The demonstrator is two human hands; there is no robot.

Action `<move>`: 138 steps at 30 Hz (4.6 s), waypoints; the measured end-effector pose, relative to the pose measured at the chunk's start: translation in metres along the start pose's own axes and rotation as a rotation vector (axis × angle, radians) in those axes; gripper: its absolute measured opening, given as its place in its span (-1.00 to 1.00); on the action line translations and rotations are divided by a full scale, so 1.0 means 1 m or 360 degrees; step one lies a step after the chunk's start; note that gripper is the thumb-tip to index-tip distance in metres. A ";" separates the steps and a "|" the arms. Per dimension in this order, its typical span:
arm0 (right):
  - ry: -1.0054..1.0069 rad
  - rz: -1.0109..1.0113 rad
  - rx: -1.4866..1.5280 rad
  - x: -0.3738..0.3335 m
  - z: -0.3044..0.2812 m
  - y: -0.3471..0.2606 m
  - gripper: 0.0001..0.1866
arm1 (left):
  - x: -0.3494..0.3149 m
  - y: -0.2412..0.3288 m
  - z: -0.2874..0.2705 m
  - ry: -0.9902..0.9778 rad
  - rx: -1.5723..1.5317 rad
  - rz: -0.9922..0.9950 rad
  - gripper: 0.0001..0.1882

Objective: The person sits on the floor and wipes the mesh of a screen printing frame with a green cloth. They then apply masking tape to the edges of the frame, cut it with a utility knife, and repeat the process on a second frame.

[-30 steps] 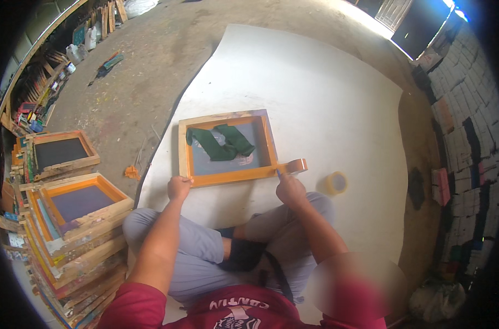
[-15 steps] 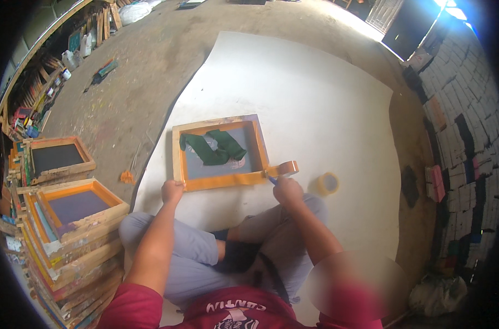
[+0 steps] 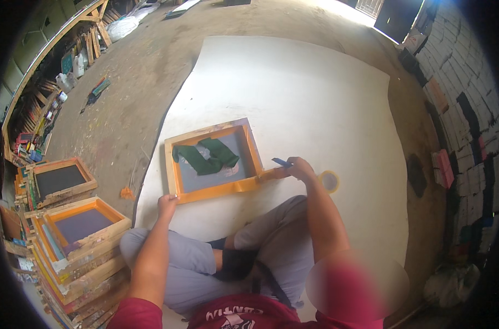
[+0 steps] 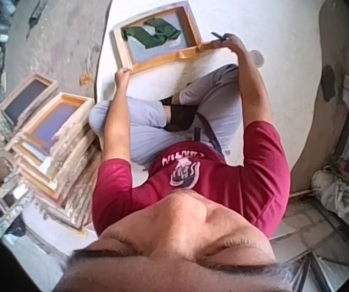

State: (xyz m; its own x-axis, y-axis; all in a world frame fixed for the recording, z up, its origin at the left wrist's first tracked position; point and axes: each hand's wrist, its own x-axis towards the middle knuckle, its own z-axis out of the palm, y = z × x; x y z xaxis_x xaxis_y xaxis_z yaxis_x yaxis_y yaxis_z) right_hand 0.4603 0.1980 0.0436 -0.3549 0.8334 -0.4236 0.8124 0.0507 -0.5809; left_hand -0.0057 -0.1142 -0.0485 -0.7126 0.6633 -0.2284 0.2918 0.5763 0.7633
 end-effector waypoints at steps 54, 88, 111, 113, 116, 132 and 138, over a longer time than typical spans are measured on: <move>-0.0411 -0.0829 -0.0032 -0.092 0.062 -0.130 -0.67 | -0.076 0.187 -0.131 0.0051 -0.0366 0.1150 -0.89; 0.0192 -0.0107 0.0585 0.002 0.066 -0.098 -0.75 | 0.027 0.070 -0.049 -0.0197 -0.0307 0.0000 -0.81; 0.0100 0.0108 0.0421 0.034 0.082 -0.080 -0.78 | 0.040 0.070 -0.021 -0.0205 -0.0106 -0.0220 -0.80; 0.0078 0.0083 0.0419 0.032 0.082 -0.081 -0.77 | 0.041 0.076 -0.023 -0.0211 -0.0062 -0.0208 -0.81; 0.0018 0.0087 0.0491 0.028 0.076 -0.092 -0.71 | 0.041 0.081 -0.028 -0.0259 -0.0101 -0.0220 -0.84; 0.0212 -0.0415 -0.0016 0.028 0.085 -0.094 -0.89 | 0.039 0.076 -0.033 -0.0214 0.0246 0.0320 -0.78; 0.0235 -0.0472 -0.0320 0.023 0.091 -0.095 -0.87 | 0.032 0.087 -0.036 -0.0347 0.0587 0.0339 -0.87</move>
State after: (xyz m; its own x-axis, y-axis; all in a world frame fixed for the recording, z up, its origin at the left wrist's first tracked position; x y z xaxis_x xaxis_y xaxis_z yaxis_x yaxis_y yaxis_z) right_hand 0.3333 0.1620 0.0258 -0.5294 0.8360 -0.1447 0.7644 0.3960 -0.5088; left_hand -0.0263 -0.0601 0.0321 -0.4734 0.8471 -0.2414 0.6521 0.5213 0.5505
